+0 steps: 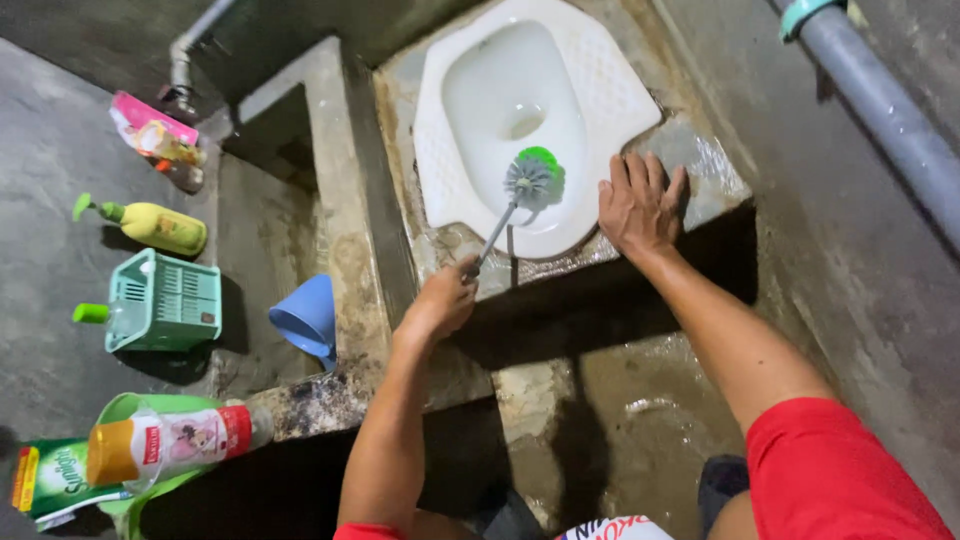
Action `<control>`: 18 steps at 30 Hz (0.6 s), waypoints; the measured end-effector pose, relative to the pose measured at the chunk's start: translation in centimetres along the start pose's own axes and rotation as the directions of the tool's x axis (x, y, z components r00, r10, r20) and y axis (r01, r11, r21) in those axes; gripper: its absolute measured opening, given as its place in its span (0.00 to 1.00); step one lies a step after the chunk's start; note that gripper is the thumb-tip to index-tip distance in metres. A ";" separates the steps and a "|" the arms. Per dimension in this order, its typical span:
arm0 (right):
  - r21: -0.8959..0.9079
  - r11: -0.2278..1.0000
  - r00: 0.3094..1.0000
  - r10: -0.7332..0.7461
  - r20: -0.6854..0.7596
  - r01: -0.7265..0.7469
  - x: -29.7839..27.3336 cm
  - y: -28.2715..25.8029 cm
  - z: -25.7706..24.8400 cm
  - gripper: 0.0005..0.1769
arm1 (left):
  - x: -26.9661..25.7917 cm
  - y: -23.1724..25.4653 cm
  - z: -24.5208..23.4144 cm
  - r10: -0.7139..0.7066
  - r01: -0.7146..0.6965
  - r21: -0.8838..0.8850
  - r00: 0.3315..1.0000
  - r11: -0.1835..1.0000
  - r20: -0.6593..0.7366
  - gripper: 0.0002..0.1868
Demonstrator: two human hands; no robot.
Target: Scrubbing a squat toilet bowl with a brush and water.
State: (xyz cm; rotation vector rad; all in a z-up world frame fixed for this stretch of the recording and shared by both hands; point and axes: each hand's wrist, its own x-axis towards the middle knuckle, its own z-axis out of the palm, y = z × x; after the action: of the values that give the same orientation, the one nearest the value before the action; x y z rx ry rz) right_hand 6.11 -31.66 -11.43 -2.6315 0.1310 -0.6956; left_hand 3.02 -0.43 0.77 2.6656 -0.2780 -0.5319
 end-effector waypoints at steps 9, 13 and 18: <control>-0.009 1.000 1.000 -0.013 -0.023 0.013 0.1 0.1 -0.2 0.27 | 7.6 4.9 3.5 -0.077 0.081 0.035 0.993 0.996 -0.091 0.27; 0.012 1.000 0.999 -0.025 -0.046 0.025 0.5 0.2 0.2 0.27 | 8.4 5.1 3.5 -0.102 0.105 0.010 0.984 0.994 -0.146 0.22; -0.005 1.000 1.000 -0.018 -0.014 0.017 0.3 -0.1 -0.2 0.26 | 3.4 2.2 1.9 -0.041 0.051 0.067 0.989 0.996 -0.139 0.21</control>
State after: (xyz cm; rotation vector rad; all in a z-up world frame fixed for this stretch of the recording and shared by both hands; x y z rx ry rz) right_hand 6.26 -31.72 -11.07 -2.6359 0.1142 -0.7210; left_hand 5.10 -4.01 -1.01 2.7676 -0.1991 -0.3558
